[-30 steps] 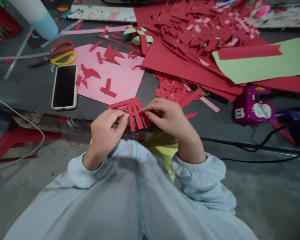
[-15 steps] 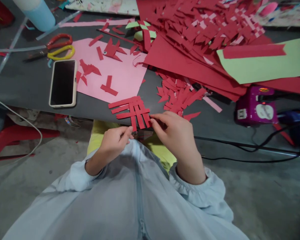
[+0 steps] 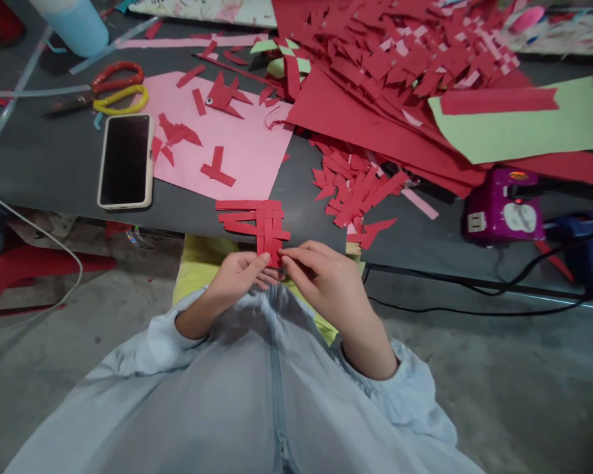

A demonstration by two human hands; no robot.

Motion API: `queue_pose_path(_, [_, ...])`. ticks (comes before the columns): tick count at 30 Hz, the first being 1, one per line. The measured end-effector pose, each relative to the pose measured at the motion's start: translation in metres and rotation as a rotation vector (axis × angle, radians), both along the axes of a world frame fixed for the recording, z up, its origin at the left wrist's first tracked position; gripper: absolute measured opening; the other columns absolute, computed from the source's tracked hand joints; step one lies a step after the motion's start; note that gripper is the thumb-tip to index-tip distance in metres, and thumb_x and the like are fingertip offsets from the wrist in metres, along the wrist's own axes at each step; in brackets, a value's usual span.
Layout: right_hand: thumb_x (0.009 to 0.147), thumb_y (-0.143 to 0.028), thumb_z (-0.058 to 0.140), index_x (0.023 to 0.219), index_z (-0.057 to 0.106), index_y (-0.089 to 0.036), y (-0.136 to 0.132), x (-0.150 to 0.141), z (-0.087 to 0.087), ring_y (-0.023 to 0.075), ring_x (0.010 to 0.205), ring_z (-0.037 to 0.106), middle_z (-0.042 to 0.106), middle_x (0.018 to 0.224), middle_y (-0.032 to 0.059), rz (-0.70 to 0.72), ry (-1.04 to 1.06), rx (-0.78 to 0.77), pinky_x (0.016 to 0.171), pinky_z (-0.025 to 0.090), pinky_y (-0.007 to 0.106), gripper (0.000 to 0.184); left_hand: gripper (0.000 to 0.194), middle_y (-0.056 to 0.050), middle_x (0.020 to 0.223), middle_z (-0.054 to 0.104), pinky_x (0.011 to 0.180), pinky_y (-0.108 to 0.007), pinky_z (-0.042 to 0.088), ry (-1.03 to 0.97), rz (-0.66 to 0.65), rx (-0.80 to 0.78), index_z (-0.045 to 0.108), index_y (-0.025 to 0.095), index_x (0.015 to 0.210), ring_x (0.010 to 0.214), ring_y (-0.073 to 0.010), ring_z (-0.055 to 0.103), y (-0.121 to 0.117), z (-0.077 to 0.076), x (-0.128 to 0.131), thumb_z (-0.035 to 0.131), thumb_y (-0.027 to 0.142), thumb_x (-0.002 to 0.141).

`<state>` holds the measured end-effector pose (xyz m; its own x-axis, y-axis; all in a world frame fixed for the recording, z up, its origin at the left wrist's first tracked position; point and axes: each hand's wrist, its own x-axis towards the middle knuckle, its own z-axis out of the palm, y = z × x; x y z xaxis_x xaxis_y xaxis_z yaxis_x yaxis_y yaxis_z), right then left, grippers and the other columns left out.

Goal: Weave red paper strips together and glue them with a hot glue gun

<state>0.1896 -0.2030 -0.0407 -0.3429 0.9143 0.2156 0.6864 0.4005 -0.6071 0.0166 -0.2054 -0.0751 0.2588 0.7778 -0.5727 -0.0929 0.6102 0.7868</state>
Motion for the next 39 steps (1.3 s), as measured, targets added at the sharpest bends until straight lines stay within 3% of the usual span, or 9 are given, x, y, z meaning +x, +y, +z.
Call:
queue_pose_path(4, [0.09,-0.018,0.059,0.089,0.072,-0.015,-0.004,0.003,-0.002,0.0124,0.067,0.063,0.069,0.075,0.0027,-0.053,0.06,-0.031,0.062,0.045,0.024,0.014,0.063,-0.009,0.075,0.075,0.055,-0.022,0.055,-0.084,-0.019,-0.082,0.07,0.009,0.086,0.063,-0.0145,0.07,0.005,-0.003,0.002,0.075,0.068,0.066])
queue_pose_path(9, [0.09,-0.023,0.062,0.086,0.072,-0.016,0.004,0.005,-0.002,0.0122,0.064,0.06,0.069,0.076,0.0031,-0.176,0.035,0.076,0.061,0.046,0.025,0.013,0.047,-0.008,0.073,0.073,0.052,-0.02,0.055,-0.254,-0.064,-0.127,0.067,0.01,0.085,0.061,-0.0136,0.07,0.013,0.004,0.008,0.072,0.056,0.078])
queue_pose_path(17, [0.087,-0.029,0.067,0.098,0.076,-0.018,0.019,0.009,-0.009,0.0147,0.07,0.062,0.068,0.082,0.0046,-0.109,-0.025,0.071,0.062,0.046,0.027,0.018,0.044,-0.005,0.067,0.071,0.049,-0.02,0.052,-0.325,-0.156,-0.087,0.062,0.013,0.083,0.055,-0.0121,0.067,0.008,0.002,0.006,0.063,0.057,0.086])
queue_pose_path(31, [0.087,-0.029,0.065,0.094,0.077,-0.019,0.028,0.009,-0.002,0.0153,0.068,0.06,0.069,0.078,0.0049,-0.086,-0.042,-0.014,0.061,0.042,0.028,0.017,0.049,-0.008,0.068,0.072,0.048,-0.02,0.049,-0.269,-0.203,-0.104,0.063,0.012,0.078,0.055,-0.0128,0.067,0.004,0.008,0.004,0.066,0.061,0.081])
queue_pose_path(35, [0.081,-0.031,0.073,0.096,0.076,-0.017,0.025,0.009,-0.003,0.014,0.066,0.06,0.071,0.079,0.0042,-0.106,0.045,-0.078,0.06,0.043,0.027,0.021,0.051,-0.008,0.069,0.072,0.048,-0.02,0.049,-0.284,-0.196,-0.09,0.064,0.012,0.079,0.056,-0.0133,0.067,0.003,0.008,0.003,0.067,0.064,0.079])
queue_pose_path(39, [0.084,-0.035,0.069,0.083,0.076,-0.018,0.02,0.007,-0.003,0.0129,0.061,0.06,0.073,0.075,0.0039,-0.171,0.168,-0.179,0.058,0.044,0.026,0.018,0.053,-0.006,0.066,0.071,0.049,-0.02,0.05,-0.286,-0.207,-0.062,0.063,0.012,0.078,0.056,-0.0127,0.067,0.003,0.009,0.002,0.068,0.065,0.076])
